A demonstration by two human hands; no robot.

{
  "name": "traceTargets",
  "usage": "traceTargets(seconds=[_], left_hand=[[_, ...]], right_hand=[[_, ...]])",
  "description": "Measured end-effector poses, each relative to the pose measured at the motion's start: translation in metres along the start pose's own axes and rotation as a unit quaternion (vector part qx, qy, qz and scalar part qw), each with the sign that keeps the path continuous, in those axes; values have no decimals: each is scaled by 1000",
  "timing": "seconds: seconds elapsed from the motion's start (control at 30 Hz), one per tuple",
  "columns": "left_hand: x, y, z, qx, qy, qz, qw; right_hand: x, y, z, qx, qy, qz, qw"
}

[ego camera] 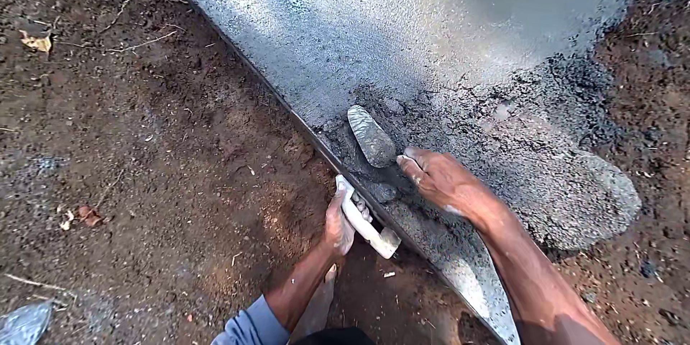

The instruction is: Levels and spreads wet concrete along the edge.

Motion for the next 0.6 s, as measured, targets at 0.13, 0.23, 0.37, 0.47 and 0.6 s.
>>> traceTargets(seconds=[0.13, 0.23, 0.37, 0.47, 0.6], left_hand=[[-1, 0, 1, -3, 2, -1, 1000], [1, -1, 0, -5, 4, -5, 1000], [0, 0, 1, -4, 11, -1, 1000], [-1, 2, 1, -4, 10, -6, 1000], [-1, 0, 1, 0, 11, -6, 1000]], right_hand=[[-26, 2, 24, 55, 21, 66, 996], [-23, 13, 35, 115, 15, 66, 991], [12, 20, 3, 198, 89, -89, 972], [34, -7, -25, 207, 144, -167, 953], [24, -36, -32, 219, 171, -182, 943]])
Point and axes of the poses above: each hand's wrist, its own x-axis away from the middle knuckle, its own y-axis out of the back of the hand, z = x × y, the point moved 3 cm from there along -x, towards the middle knuckle, and after that the axes turned 1 degree about x, right-handed, at the moved point
